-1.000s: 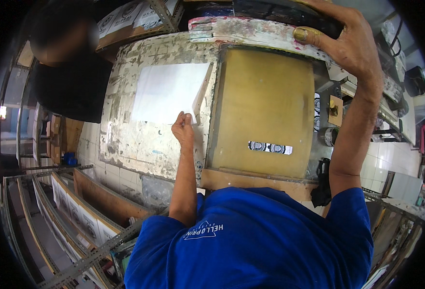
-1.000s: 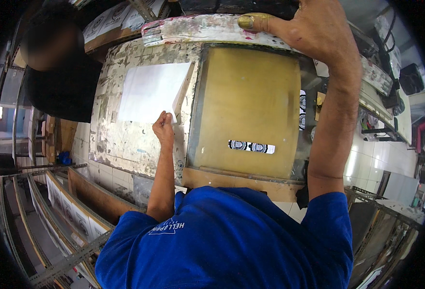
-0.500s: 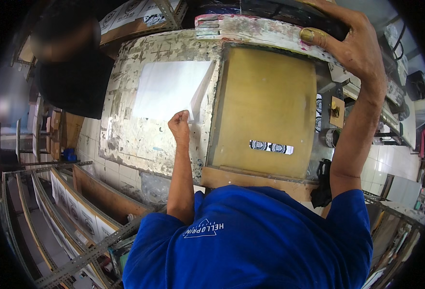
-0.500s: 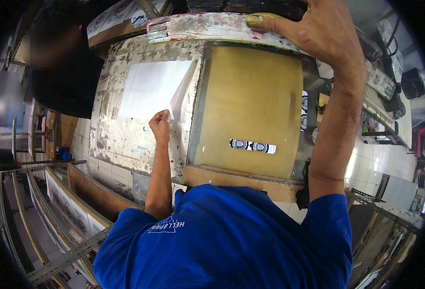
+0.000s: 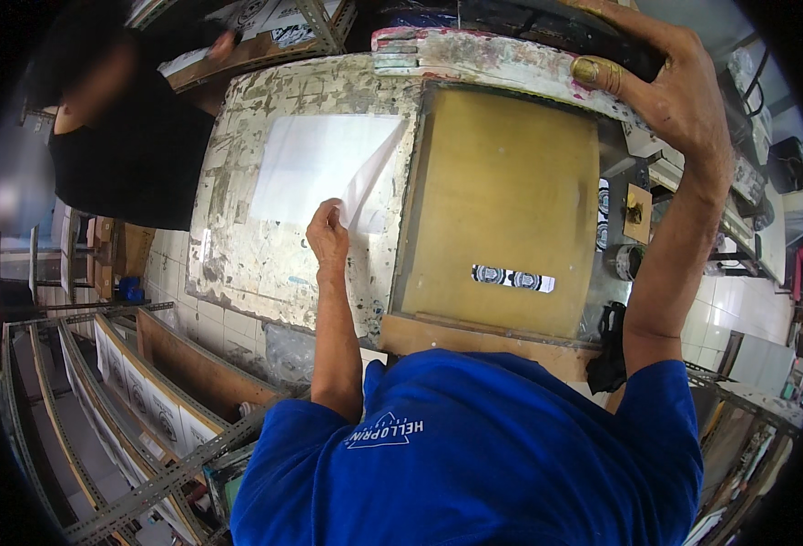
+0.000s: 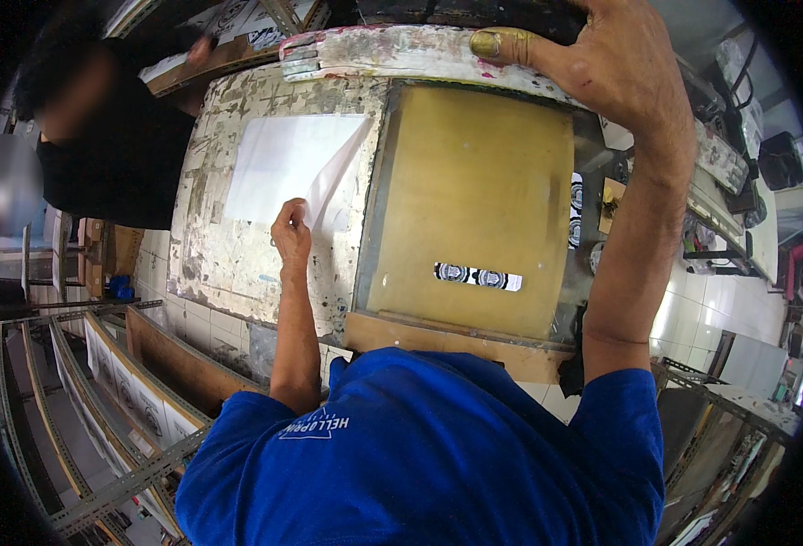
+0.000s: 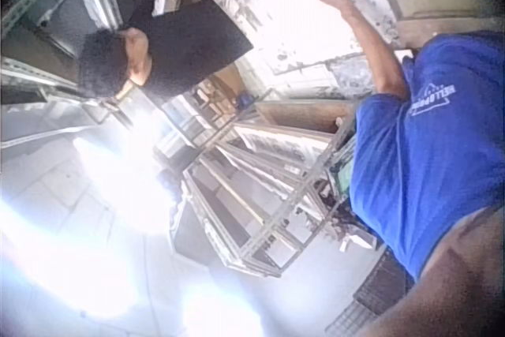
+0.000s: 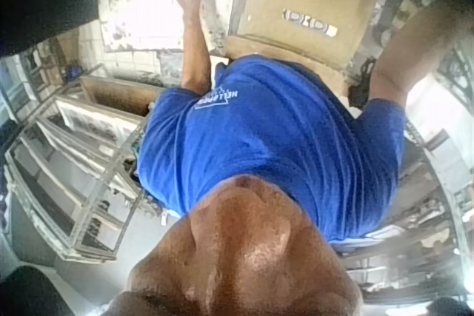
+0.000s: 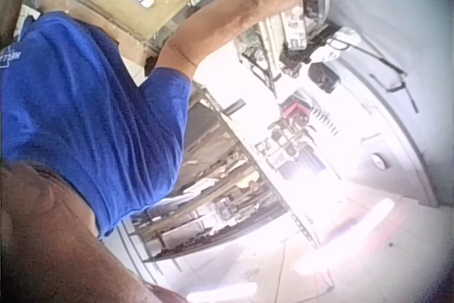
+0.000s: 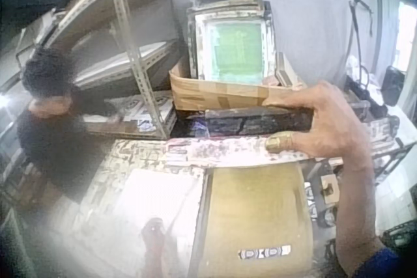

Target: The person places a sheet of paper on a printing board, lowers a screen over it, and pulls a squeegee across the screen to apply ink. They then lift the screen, remove the printed paper, and repeat the process for multiple sheets.

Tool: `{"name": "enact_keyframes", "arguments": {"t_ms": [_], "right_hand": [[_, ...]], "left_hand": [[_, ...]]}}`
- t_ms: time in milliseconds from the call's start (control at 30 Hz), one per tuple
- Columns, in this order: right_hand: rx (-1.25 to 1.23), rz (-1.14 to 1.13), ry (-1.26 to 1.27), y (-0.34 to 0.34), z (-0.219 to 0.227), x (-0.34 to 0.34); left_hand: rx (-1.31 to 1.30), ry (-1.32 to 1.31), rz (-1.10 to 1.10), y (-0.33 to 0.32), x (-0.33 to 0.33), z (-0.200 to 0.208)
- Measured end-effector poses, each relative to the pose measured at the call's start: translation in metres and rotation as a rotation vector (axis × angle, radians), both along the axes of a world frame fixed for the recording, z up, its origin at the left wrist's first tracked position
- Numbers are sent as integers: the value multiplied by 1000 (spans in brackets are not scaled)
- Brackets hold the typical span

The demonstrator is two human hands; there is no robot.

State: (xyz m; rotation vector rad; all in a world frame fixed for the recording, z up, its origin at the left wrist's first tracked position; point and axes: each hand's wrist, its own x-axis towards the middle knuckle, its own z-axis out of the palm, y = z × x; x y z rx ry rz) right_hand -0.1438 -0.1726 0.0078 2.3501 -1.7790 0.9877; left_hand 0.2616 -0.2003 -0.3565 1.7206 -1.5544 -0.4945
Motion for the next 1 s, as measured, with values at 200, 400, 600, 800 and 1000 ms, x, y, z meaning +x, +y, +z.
{"name": "enact_keyframes", "arguments": {"t_ms": [200, 400, 600, 800, 1000], "right_hand": [[-41, 128, -70, -12, -8, -18], [174, 22, -114, -1, 12, 0], [63, 56, -102, -7, -3, -11], [129, 21, -103, -7, -4, -12], [25, 67, -89, -7, -5, -14]], "left_hand": [[37, -81, -108, -1, 2, 0], [-62, 8, -89, 6, 1, 9], [105, 75, -53, 5, 14, 15], [89, 361, 51, -4, 20, 22], [-237, 144, 160, -17, 10, 46]]}}
